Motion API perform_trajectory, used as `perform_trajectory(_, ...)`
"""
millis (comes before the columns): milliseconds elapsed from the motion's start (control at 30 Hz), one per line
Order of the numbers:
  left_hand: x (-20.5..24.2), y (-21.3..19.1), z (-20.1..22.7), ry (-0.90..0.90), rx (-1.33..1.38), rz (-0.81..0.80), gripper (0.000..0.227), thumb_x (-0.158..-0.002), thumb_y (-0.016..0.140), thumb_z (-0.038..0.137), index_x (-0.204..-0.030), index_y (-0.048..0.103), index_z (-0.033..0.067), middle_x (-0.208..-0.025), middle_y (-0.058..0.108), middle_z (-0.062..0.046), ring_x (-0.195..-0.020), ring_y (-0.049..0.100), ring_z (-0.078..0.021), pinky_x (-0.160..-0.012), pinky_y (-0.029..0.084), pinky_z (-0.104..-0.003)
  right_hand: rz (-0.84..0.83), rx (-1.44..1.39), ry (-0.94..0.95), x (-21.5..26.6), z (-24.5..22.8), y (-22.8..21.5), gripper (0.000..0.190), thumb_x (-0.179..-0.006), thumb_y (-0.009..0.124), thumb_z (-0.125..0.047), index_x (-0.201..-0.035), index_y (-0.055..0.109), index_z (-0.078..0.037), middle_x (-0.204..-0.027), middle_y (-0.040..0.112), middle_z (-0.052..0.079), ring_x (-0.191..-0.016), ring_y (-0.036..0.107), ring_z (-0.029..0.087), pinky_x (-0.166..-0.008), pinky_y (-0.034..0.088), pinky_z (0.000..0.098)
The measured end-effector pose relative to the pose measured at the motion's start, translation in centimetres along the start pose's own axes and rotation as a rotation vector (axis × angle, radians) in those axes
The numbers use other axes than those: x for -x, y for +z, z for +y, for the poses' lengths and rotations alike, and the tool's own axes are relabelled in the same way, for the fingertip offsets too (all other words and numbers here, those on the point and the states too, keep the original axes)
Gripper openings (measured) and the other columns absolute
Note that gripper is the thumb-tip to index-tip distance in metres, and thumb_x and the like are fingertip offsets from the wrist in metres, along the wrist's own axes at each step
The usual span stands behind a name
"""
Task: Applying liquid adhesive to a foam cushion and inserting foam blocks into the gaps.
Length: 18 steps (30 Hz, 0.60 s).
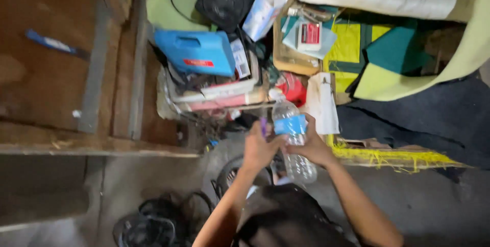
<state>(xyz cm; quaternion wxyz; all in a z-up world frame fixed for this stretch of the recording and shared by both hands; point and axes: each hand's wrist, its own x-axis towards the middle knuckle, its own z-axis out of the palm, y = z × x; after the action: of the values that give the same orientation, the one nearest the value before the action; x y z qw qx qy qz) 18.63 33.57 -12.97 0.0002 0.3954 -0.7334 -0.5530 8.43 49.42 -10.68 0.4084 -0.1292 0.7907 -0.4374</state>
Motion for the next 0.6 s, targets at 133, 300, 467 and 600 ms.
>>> perform_trajectory(133, -0.5, 3.5, -2.0, 0.138, 0.113, 0.087, 0.027, -0.084, 0.077, 0.024, -0.086, 0.051, 0.0164, -0.056, 0.066, -0.001, -0.062, 0.074, -0.0277, -0.064, 0.055, -0.039, 0.133, -0.012, 0.022, -0.5, 1.0, 0.8, 0.131, -0.063, 0.1, -0.033, -0.162, 0.014, -0.025, -0.154, 0.047, 0.029, -0.147, 0.045, 0.045, -0.125, 0.033, 0.0525)
perform_trajectory(300, -2.2, 3.2, -2.2, 0.303, 0.085, 0.276, 0.018, -0.082, 0.07, 0.018, -0.078, 0.053, 0.0161, -0.055, 0.063, -0.01, -0.055, 0.067, -0.0303, -0.056, 0.052, -0.041, 0.16, 0.161, 0.013, 0.4, 1.1, 0.1, 0.15, -0.056, 0.103, -0.038, -0.167, 0.005, -0.017, -0.16, 0.036, 0.034, -0.147, 0.042, 0.049, -0.125, 0.032, 0.0599)
perform_trajectory(467, -3.3, -5.3, 2.5, 0.442, 0.254, 0.503, 0.021, -0.093, 0.067, 0.021, -0.088, 0.053, 0.0069, -0.079, 0.06, -0.01, -0.074, 0.059, -0.0241, -0.067, 0.054, -0.04, -0.07, 0.268, 0.111, 0.3, 5.2, -2.7, 0.132, -0.065, 0.103, -0.035, -0.166, 0.021, -0.015, -0.151, 0.051, 0.032, -0.14, 0.054, 0.046, -0.116, 0.045, 0.0589)
perform_trajectory(600, -6.5, -6.1, -2.5, 0.457, -0.243, 0.557, 0.016, -0.099, 0.054, 0.017, -0.102, 0.056, 0.0017, -0.104, 0.06, -0.022, -0.092, 0.066, -0.0532, -0.067, 0.057, -0.068, -0.19, 0.081, 0.033, -0.2, 7.7, -4.2, 0.128, -0.056, 0.108, -0.034, -0.161, 0.038, -0.01, -0.141, 0.063, 0.029, -0.129, 0.064, 0.046, -0.107, 0.052, 0.061)
